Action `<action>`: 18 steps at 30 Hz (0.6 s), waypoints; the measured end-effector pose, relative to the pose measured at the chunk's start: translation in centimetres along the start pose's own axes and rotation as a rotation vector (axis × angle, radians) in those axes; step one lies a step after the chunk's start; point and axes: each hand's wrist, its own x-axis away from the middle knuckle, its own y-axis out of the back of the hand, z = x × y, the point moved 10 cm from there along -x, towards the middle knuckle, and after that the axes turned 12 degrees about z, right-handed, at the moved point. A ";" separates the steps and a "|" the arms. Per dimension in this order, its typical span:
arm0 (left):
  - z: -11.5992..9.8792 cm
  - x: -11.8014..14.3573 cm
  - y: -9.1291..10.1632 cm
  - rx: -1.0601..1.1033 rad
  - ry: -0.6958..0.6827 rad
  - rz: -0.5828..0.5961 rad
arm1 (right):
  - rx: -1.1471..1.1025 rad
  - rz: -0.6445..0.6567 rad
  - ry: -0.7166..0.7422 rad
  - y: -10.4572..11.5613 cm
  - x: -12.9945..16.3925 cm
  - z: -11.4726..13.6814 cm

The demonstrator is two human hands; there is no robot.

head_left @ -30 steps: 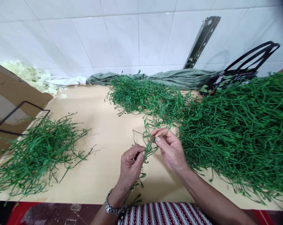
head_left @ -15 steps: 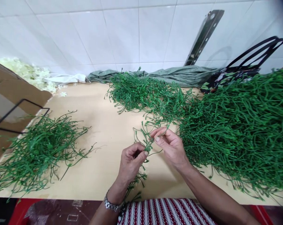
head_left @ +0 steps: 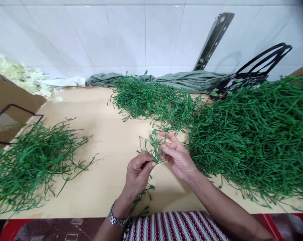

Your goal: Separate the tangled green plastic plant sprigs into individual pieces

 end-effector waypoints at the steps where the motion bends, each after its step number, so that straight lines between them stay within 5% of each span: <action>1: 0.1 0.0 0.0 0.023 0.004 -0.001 | 0.119 -0.021 0.068 0.3 0.1 0.7; 5: 0.6 -0.1 0.0 0.123 0.042 0.005 | 0.804 -0.105 0.368 0.0 1.3 4.7; 8: 1.5 -0.2 -0.6 0.233 0.125 0.057 | 1.187 0.086 0.589 -3.1 2.4 6.3; 11: 2.5 -0.1 -1.3 0.395 0.197 0.103 | 1.246 0.285 0.641 -4.7 2.6 6.2; 15: 3.5 0.0 -1.8 0.543 0.294 0.123 | 1.271 0.154 0.718 -4.2 3.0 7.7; 18: 3.7 -0.1 -2.0 0.584 0.327 0.142 | 1.337 0.433 0.702 -6.0 3.0 6.8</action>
